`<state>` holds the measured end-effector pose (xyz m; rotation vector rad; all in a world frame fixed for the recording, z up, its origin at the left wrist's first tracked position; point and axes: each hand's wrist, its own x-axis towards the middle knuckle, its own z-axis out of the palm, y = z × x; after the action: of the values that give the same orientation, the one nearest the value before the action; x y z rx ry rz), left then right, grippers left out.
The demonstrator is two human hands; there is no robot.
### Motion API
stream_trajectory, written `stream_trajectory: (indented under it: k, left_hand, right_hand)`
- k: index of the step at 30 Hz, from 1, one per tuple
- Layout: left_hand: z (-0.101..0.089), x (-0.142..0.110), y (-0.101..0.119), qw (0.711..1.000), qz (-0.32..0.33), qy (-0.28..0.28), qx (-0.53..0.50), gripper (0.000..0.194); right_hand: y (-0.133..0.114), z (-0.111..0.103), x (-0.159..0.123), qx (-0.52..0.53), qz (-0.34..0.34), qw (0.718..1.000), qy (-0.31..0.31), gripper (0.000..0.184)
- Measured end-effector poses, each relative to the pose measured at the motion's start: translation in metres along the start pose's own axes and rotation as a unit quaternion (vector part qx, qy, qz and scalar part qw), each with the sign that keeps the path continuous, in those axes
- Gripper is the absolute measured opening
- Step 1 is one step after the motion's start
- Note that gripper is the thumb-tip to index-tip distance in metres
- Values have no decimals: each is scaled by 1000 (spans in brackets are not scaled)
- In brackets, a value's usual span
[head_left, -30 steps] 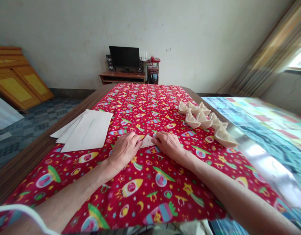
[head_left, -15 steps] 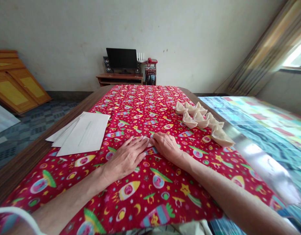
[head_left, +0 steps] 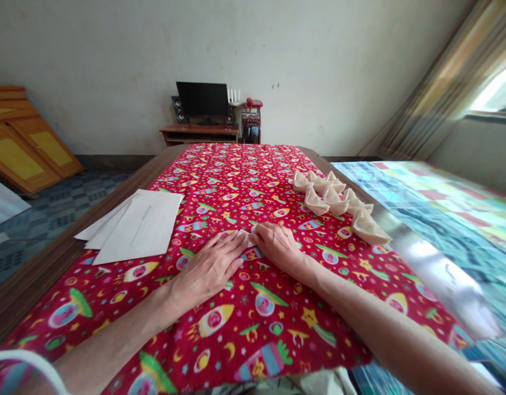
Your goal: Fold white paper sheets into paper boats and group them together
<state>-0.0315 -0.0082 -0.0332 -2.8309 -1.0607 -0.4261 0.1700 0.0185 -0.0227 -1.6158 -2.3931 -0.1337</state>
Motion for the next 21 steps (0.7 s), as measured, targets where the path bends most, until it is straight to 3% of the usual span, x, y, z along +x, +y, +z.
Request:
stream_trajectory:
  k: [5, 10, 12, 21]
  left_hand:
    - [2, 0, 0, 1000, 1, 13, 8, 46]
    - [-4, 0, 7, 1000, -21, 3, 12, 45]
    - [-8, 0, 9, 1000, -27, -10, 14, 45]
    - [-15, -4, 8, 999, -24, -44, 22, 50]
  right_hand:
    - [0, -3, -4, -15, -13, 999, 28, 25]
    - [-5, -13, -16, -28, -197, 979, 47, 19]
    - [-7, -15, -21, -18, -237, 970, 54, 20]
    - [7, -15, -33, 4, -274, 961, 38, 37]
